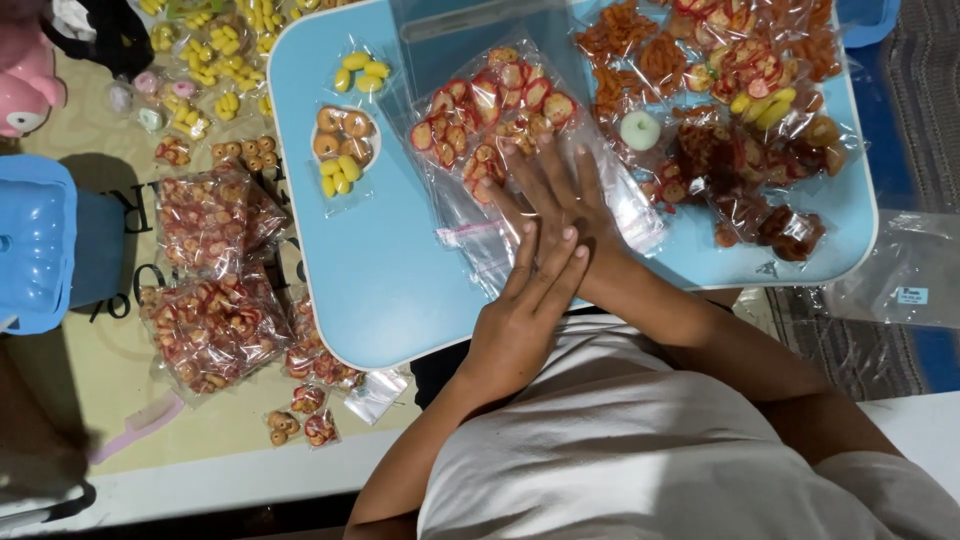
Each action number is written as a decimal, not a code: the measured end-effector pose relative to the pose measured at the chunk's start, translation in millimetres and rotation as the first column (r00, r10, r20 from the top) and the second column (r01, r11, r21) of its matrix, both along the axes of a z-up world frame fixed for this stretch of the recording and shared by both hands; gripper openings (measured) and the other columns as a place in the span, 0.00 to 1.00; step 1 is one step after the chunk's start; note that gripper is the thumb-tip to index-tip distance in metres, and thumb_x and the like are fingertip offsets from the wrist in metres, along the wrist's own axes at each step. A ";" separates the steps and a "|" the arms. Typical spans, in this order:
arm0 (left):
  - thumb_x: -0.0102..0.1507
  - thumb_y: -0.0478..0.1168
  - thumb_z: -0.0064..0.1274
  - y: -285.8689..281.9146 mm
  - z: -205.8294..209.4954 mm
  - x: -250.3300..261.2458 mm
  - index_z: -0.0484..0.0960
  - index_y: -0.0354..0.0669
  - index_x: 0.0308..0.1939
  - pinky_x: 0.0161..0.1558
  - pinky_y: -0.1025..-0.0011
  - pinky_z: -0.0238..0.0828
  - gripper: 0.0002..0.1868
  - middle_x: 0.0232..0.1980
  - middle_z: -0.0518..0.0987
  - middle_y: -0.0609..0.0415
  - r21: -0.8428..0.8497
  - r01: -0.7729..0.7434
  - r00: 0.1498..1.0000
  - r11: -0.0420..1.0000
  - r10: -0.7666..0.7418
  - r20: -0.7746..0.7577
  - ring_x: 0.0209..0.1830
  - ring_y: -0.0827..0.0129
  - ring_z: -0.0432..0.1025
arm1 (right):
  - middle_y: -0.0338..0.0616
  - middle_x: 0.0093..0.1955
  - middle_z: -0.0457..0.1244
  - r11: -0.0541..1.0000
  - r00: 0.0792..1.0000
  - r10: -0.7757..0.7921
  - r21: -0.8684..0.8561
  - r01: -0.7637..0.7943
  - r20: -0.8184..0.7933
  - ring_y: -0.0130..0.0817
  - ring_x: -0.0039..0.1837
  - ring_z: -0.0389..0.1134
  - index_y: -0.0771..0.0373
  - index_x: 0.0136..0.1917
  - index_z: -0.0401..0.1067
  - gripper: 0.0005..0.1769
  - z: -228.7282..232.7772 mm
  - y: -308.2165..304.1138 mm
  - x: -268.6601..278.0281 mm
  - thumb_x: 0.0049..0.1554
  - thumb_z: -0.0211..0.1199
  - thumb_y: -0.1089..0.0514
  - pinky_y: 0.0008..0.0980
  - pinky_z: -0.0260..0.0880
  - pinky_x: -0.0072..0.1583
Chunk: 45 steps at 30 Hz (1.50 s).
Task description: Sorting and placing small snack items into plastic zip bags and sealing them.
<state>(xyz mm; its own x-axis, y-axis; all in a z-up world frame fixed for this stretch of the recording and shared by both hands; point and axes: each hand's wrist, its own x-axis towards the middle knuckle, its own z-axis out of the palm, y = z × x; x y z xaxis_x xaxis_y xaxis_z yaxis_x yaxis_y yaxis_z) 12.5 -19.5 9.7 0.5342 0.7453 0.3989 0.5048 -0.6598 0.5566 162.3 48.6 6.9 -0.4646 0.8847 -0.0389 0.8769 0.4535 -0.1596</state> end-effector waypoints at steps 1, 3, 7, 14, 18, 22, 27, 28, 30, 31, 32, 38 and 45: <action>0.69 0.24 0.44 0.4 -2.0 -1.3 0.59 0.48 0.81 0.47 0.73 0.81 0.36 0.85 0.54 0.57 0.003 0.000 1.000 1.000 0.000 0.000 0.84 0.38 0.48 | 0.42 0.89 0.28 1.000 1.000 0.000 0.003 0.000 0.000 0.57 0.86 0.21 0.43 0.85 0.46 0.37 2.6 -5.3 3.2 0.66 0.48 0.56 0.72 0.33 0.78; 0.68 0.24 0.45 -1.5 -6.9 -3.7 0.59 0.49 0.80 0.44 0.74 0.82 0.37 0.85 0.52 0.58 -0.032 -0.002 1.000 0.999 0.001 -0.031 0.84 0.37 0.47 | 0.46 0.89 0.31 0.994 0.995 -0.010 -0.108 -0.001 -0.099 0.58 0.86 0.24 0.51 0.85 0.44 0.37 6.6 -18.5 9.9 0.65 0.47 0.50 0.64 0.26 0.80; 0.68 0.23 0.44 -1.7 -5.8 -4.5 0.58 0.50 0.81 0.45 0.71 0.82 0.38 0.85 0.52 0.59 -0.057 0.012 0.999 0.998 -0.014 -0.034 0.84 0.38 0.46 | 0.47 0.88 0.35 0.995 0.990 -0.010 -0.104 -0.005 -0.142 0.55 0.86 0.29 0.56 0.83 0.50 0.34 6.1 -40.4 22.5 0.67 0.44 0.48 0.57 0.26 0.81; 0.67 0.24 0.45 -1.3 -7.2 -8.8 0.59 0.51 0.80 0.42 0.71 0.81 0.37 0.84 0.54 0.58 -0.049 0.005 0.998 0.999 -0.008 -0.055 0.83 0.41 0.48 | 0.42 0.75 0.60 0.963 0.954 0.269 0.022 -0.269 -0.128 0.44 0.78 0.55 0.58 0.72 0.66 0.23 16.7 -78.7 91.6 0.64 0.50 0.59 0.43 0.56 0.74; 0.64 0.13 0.41 -3.5 -28.8 -21.4 0.55 0.58 0.82 0.21 0.73 0.56 0.48 0.86 0.53 0.54 -0.069 0.085 0.986 0.994 -0.094 -0.138 0.87 0.39 0.53 | 0.41 0.52 0.72 0.974 0.853 0.160 -0.064 -0.220 -0.496 0.32 0.44 0.74 0.56 0.63 0.77 0.19 65.7 -77.4 115.0 0.59 0.64 0.62 0.31 0.74 0.44; 0.65 0.15 0.46 -4.7 -11.8 -39.7 0.56 0.53 0.80 0.26 0.71 0.69 0.44 0.83 0.59 0.48 -0.069 0.093 0.986 0.993 -0.101 -0.129 0.85 0.42 0.56 | 0.45 0.47 0.73 0.999 0.871 0.027 0.048 -0.004 -0.490 0.32 0.43 0.74 0.64 0.63 0.76 0.19 46.9 -76.7 138.9 0.58 0.68 0.65 0.32 0.75 0.49; 0.56 0.12 0.42 -8.6 -6.2 -61.4 0.56 0.49 0.80 0.26 0.72 0.71 0.50 0.83 0.58 0.47 -0.181 0.060 0.987 0.982 -0.085 -0.134 0.84 0.46 0.55 | 0.55 0.51 0.71 0.953 0.853 0.164 0.303 -0.007 -0.495 0.51 0.49 0.72 0.67 0.55 0.77 0.10 41.6 -62.8 121.4 0.61 0.65 0.75 0.48 0.72 0.50; 0.56 0.12 0.42 -7.0 -7.0 -60.9 0.56 0.49 0.80 0.26 0.72 0.71 0.50 0.83 0.58 0.47 -0.178 0.057 0.987 0.982 -0.081 -0.135 0.84 0.46 0.55 | 0.55 0.51 0.71 0.952 0.852 0.168 0.306 -0.010 -0.496 0.51 0.49 0.72 0.67 0.55 0.77 0.10 41.3 -57.2 122.4 0.61 0.65 0.75 0.48 0.72 0.50; 0.59 0.16 0.45 -10.0 -8.6 -60.6 0.59 0.48 0.79 0.27 0.72 0.71 0.45 0.83 0.59 0.46 -0.137 0.024 0.988 0.990 -0.044 -0.146 0.83 0.47 0.58 | 0.55 0.53 0.71 0.942 0.840 0.164 0.336 0.023 -0.518 0.52 0.53 0.72 0.66 0.57 0.77 0.16 39.8 -53.5 124.1 0.62 0.58 0.80 0.49 0.72 0.55; 0.59 0.16 0.45 -11.2 -11.0 -59.8 0.59 0.48 0.79 0.27 0.72 0.71 0.45 0.83 0.59 0.46 -0.134 0.032 0.988 0.990 -0.052 -0.142 0.83 0.47 0.58 | 0.55 0.53 0.71 0.940 0.843 0.159 0.339 0.029 -0.514 0.52 0.53 0.72 0.66 0.57 0.77 0.16 37.5 -50.9 131.2 0.62 0.58 0.80 0.49 0.72 0.55; 0.60 0.19 0.48 -12.1 -13.0 -58.8 0.62 0.49 0.78 0.30 0.72 0.74 0.42 0.82 0.61 0.48 -0.075 0.005 0.990 0.997 -0.015 -0.138 0.82 0.48 0.60 | 0.52 0.52 0.73 0.887 0.917 0.096 0.451 0.098 -0.388 0.49 0.55 0.72 0.67 0.55 0.80 0.15 35.7 -48.2 138.6 0.61 0.64 0.81 0.45 0.69 0.59; 0.65 0.22 0.46 -6.5 -3.7 -56.5 0.74 0.46 0.68 0.36 0.73 0.76 0.29 0.75 0.70 0.47 0.097 -0.090 0.994 0.991 0.096 -0.059 0.73 0.51 0.71 | 0.44 0.49 0.75 0.718 0.972 -0.220 0.661 0.217 -0.080 0.37 0.52 0.76 0.63 0.54 0.85 0.04 28.1 -2.0 191.8 0.73 0.72 0.66 0.40 0.70 0.59; 0.64 0.27 0.54 1.5 8.4 -56.3 0.68 0.36 0.31 0.29 0.68 0.69 0.11 0.49 0.81 0.46 0.251 -0.080 0.997 0.965 0.077 0.022 0.46 0.53 0.75 | 0.36 0.42 0.69 0.682 0.881 -0.430 0.710 0.174 0.197 0.31 0.48 0.72 0.58 0.70 0.80 0.26 24.7 35.4 193.4 0.61 0.77 0.50 0.32 0.72 0.52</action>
<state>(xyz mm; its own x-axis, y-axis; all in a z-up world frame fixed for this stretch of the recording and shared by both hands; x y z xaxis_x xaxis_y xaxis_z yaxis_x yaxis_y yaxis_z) -43.8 -18.0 18.2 0.4718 0.6599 0.5847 0.5551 -0.7376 0.3845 355.7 84.0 31.7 -0.2379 0.8266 0.5101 0.9218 0.0266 0.3867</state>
